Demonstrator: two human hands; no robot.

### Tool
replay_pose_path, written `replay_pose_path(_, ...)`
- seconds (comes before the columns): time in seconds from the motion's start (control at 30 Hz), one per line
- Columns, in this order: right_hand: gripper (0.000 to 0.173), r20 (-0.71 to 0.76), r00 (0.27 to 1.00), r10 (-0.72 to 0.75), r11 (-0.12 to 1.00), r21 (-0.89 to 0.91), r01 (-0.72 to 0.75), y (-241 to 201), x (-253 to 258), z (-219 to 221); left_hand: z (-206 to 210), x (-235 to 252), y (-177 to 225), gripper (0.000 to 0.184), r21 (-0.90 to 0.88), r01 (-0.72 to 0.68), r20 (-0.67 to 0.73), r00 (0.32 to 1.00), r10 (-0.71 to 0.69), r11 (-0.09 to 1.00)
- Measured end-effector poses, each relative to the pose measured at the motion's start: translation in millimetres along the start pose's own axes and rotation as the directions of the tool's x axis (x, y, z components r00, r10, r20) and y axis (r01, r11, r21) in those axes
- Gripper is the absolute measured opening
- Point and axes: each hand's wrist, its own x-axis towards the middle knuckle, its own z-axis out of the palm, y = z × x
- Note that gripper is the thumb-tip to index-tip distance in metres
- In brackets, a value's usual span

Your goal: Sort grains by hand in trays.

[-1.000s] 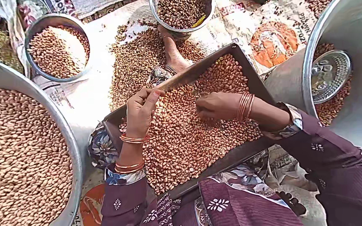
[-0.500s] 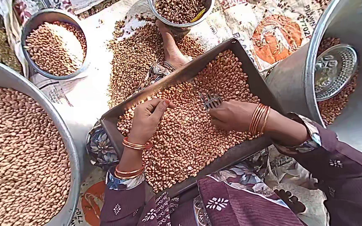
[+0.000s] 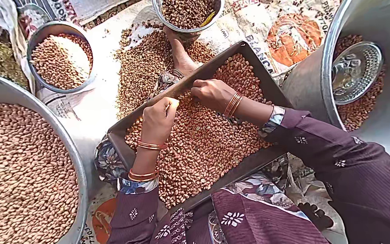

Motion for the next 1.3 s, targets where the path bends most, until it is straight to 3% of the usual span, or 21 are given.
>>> replay_pose_path(0.17,0.018,0.111,0.989,0.097,0.993,0.050,-0.103,0.8,-0.8,-16.0,-3.4,-2.7,-7.1,0.018,-0.037,-0.055,0.000,0.998,0.055,0.998)
replay_pose_path(0.4,0.017,-0.030,0.975,0.220,0.975,0.022,-0.219,21.6,-20.9,-58.9,3.2,-3.4,-5.7,0.018,-0.089,-0.074,0.009,0.997,0.075,0.993)
replay_pose_path(0.53,0.014,0.038,0.952,0.303,0.953,-0.028,-0.303,22.7,-30.0,-69.1,6.1,-2.8,-3.3,0.020,-0.137,-0.074,-0.012,0.997,0.073,0.988)
replay_pose_path(0.77,0.011,0.344,0.874,0.342,0.940,-0.133,-0.316,14.9,-30.2,-56.4,12.1,-4.5,-1.7,0.019,-0.140,-0.069,-0.029,0.997,0.066,0.988)
replay_pose_path(0.93,0.019,0.391,0.824,0.410,0.906,-0.279,-0.319,-11.3,-26.5,-51.2,10.7,-9.5,-0.4,0.020,-0.156,-0.071,-0.032,0.997,0.067,0.985)
replay_pose_path(1.13,0.020,0.369,0.795,0.482,0.872,-0.294,-0.392,-25.4,-29.0,-47.4,4.8,-16.6,-6.6,0.019,-0.232,-0.062,-0.030,0.998,0.056,0.971)
replay_pose_path(1.3,0.018,0.364,0.798,0.480,0.870,-0.310,-0.382,-22.8,-27.5,-44.7,10.5,-19.8,-3.9,0.018,-0.200,-0.211,-0.008,0.977,0.213,0.957)
